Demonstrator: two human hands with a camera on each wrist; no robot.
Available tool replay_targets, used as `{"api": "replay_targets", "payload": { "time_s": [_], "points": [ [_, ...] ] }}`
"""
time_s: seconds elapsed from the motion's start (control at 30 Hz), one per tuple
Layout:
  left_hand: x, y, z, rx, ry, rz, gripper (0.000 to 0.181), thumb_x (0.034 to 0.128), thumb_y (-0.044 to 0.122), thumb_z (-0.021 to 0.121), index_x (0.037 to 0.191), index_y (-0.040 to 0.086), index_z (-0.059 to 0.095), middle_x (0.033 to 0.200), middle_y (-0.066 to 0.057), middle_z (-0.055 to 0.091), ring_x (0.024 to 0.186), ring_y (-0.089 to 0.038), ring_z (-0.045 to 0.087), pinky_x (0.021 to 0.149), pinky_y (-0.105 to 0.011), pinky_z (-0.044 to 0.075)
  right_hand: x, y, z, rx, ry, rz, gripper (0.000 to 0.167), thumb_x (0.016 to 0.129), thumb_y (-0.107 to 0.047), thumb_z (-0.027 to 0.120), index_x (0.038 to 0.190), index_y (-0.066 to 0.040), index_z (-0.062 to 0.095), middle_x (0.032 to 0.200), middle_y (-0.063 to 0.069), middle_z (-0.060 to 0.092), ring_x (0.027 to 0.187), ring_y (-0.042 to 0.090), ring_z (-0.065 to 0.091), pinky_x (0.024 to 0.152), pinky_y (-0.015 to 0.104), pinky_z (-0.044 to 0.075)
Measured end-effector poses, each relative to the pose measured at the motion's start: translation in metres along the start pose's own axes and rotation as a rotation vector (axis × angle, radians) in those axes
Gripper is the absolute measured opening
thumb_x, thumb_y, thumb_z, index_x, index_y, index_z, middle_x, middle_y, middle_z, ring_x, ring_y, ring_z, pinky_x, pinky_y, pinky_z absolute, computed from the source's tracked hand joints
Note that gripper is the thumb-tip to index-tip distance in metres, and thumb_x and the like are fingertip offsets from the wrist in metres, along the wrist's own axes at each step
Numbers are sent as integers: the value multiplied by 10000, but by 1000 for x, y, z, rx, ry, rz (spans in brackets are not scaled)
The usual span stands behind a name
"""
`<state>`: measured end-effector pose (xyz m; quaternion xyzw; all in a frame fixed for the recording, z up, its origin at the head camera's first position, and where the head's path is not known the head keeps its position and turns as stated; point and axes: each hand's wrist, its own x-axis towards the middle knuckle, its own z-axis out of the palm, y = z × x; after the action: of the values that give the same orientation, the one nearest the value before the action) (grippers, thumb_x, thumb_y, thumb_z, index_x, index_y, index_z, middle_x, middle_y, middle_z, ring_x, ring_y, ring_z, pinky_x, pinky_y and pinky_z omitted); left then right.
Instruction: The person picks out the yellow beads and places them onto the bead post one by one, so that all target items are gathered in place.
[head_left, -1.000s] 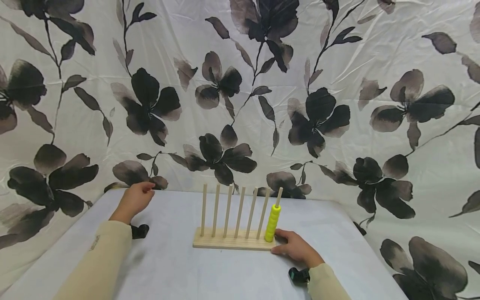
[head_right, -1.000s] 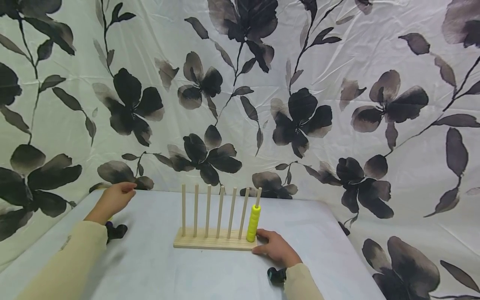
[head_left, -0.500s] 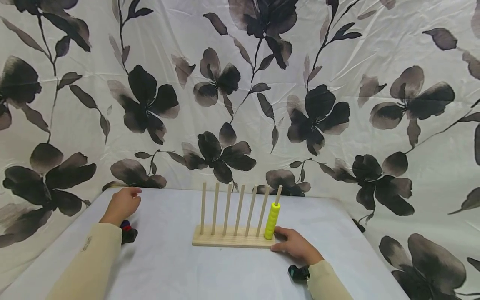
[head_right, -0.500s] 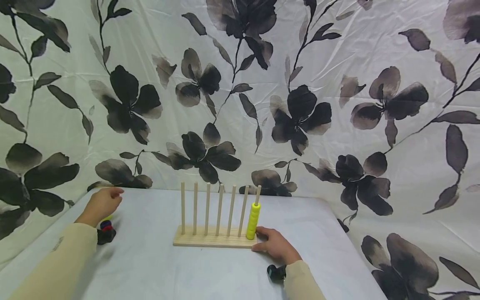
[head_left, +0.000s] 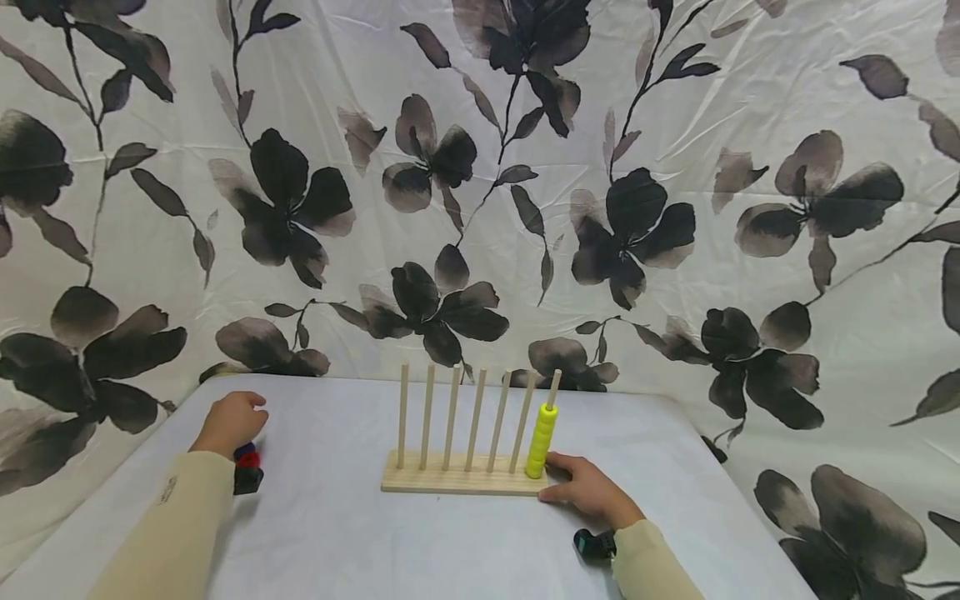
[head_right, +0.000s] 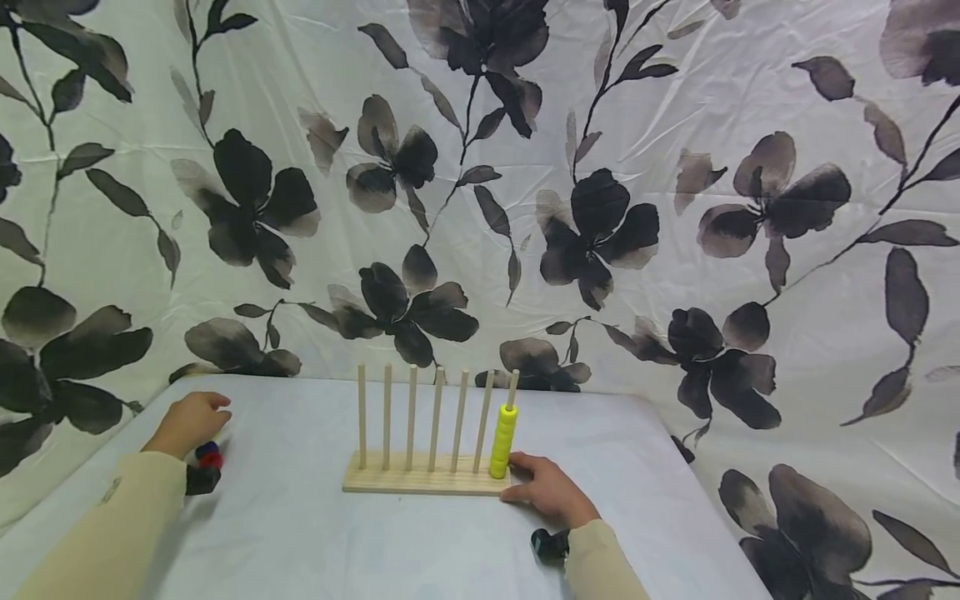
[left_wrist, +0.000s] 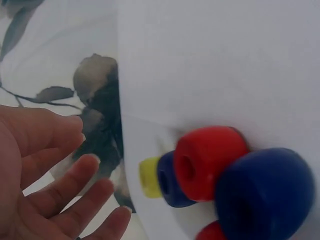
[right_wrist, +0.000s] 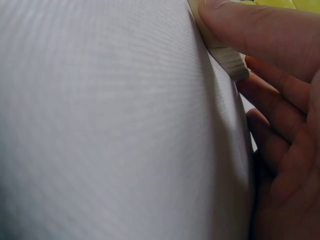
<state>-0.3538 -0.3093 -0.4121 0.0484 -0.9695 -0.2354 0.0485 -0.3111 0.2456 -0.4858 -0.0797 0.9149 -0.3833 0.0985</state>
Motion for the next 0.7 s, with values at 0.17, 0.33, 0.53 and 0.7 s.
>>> {"api": "replay_targets", "payload": {
  "time_s": [0.17, 0.33, 0.53, 0.7],
  "points": [
    [0, -9, 4, -42, -34, -95, 442, 895, 149, 483, 1228, -137, 530, 1274, -394, 468, 1058, -533, 482, 866, -602, 452, 0, -1, -1, -8, -4, -1, 791, 743, -422, 804, 1414, -129, 508, 1485, 123, 461, 1407, 395, 349, 1116, 628, 271],
    [5, -14, 4, -60, -65, -137, 459, 900, 161, 494, 1245, -142, 502, 1260, -399, 456, 1002, -493, 495, 825, -581, 470, 0, -3, -5, -13, 11, 17, 782, 737, -416, 809, 1410, -145, 515, 1486, 119, 462, 1405, 404, 347, 1108, 643, 268],
    [9, -20, 5, -14, -92, -110, 433, 888, 130, 517, 1207, -163, 514, 1204, -404, 502, 1005, -510, 528, 816, -591, 478, 0, -3, -3, 9, 3, 32, 798, 725, -413, 819, 1407, -130, 517, 1480, 121, 468, 1404, 404, 349, 1110, 639, 267],
    [10, -29, 7, 9, -116, -97, 396, 867, 93, 521, 1150, -184, 531, 1109, -390, 559, 922, -467, 568, 795, -562, 499, -3, -6, 0, 23, 4, 36, 790, 724, -395, 823, 1401, -122, 522, 1470, 119, 480, 1400, 402, 357, 1111, 637, 269]
  ]
}}
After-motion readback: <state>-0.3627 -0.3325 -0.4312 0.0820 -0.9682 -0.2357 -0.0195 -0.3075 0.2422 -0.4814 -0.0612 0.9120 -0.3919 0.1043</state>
